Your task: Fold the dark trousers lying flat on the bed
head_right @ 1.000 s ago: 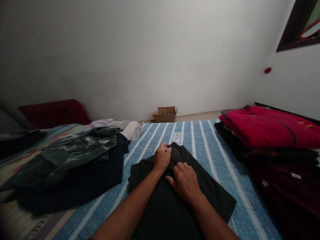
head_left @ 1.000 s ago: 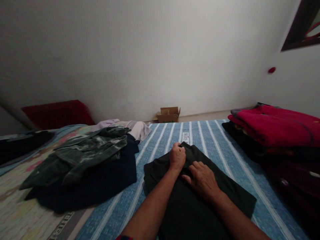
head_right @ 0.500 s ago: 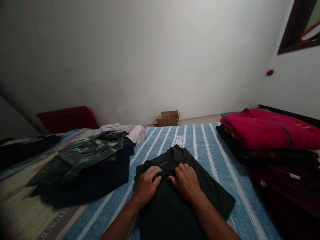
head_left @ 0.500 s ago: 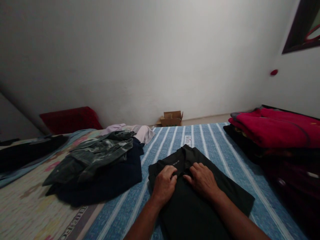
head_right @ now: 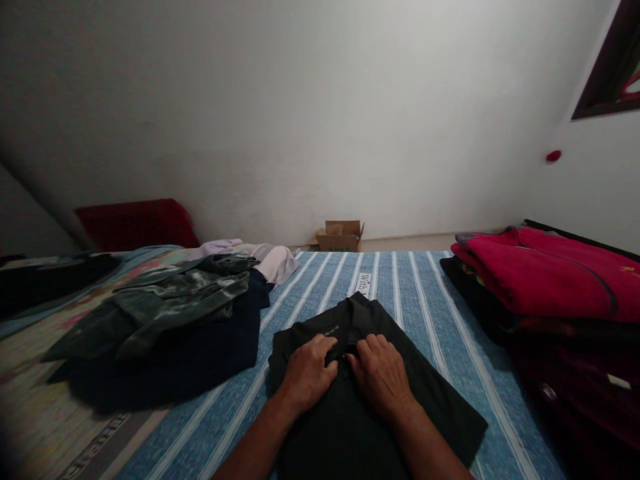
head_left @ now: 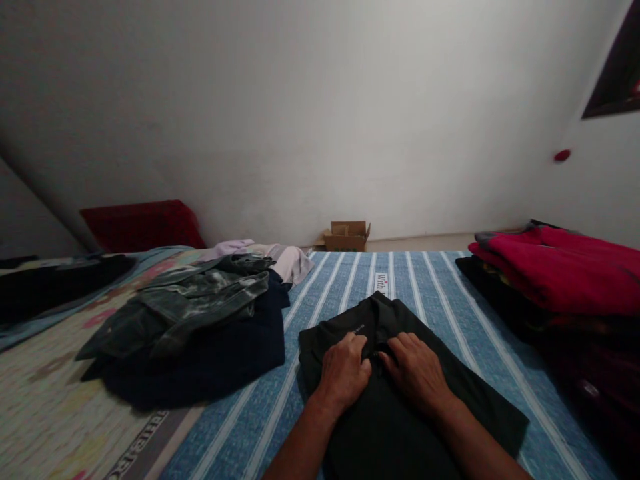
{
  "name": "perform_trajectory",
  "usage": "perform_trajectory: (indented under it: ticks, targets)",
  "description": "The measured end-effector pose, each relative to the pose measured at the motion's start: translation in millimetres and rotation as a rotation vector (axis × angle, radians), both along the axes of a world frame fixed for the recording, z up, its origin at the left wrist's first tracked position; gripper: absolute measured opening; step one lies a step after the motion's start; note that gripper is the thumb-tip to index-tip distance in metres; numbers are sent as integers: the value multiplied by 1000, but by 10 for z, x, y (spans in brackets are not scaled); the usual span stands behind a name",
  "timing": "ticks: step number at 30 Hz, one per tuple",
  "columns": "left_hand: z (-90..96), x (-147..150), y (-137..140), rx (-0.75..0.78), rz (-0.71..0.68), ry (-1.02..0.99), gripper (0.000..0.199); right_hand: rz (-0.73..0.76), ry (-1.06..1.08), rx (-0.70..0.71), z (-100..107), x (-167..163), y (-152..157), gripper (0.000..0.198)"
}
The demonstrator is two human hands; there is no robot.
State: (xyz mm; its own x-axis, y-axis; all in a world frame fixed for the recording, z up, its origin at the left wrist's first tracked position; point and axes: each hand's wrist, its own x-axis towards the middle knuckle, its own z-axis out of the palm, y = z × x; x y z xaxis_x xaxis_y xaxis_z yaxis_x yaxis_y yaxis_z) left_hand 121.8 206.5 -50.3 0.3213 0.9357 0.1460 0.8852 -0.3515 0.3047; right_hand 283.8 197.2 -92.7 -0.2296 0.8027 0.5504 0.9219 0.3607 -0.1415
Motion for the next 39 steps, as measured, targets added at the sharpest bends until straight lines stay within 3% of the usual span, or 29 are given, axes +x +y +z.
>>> perform_trajectory:
  ticks: [7, 22, 39]
  targets:
    - [-10, 106, -59, 3, 44, 60, 29, 34, -27, 23, -38, 36, 9, 14]
    - [-90, 169, -67, 7, -1, 70, 24, 53, -83, 37, -22, 36, 14, 9]
    - [-128, 156, -15, 67, -37, 73, 25, 47, -65, -34, 24, 12, -18, 10]
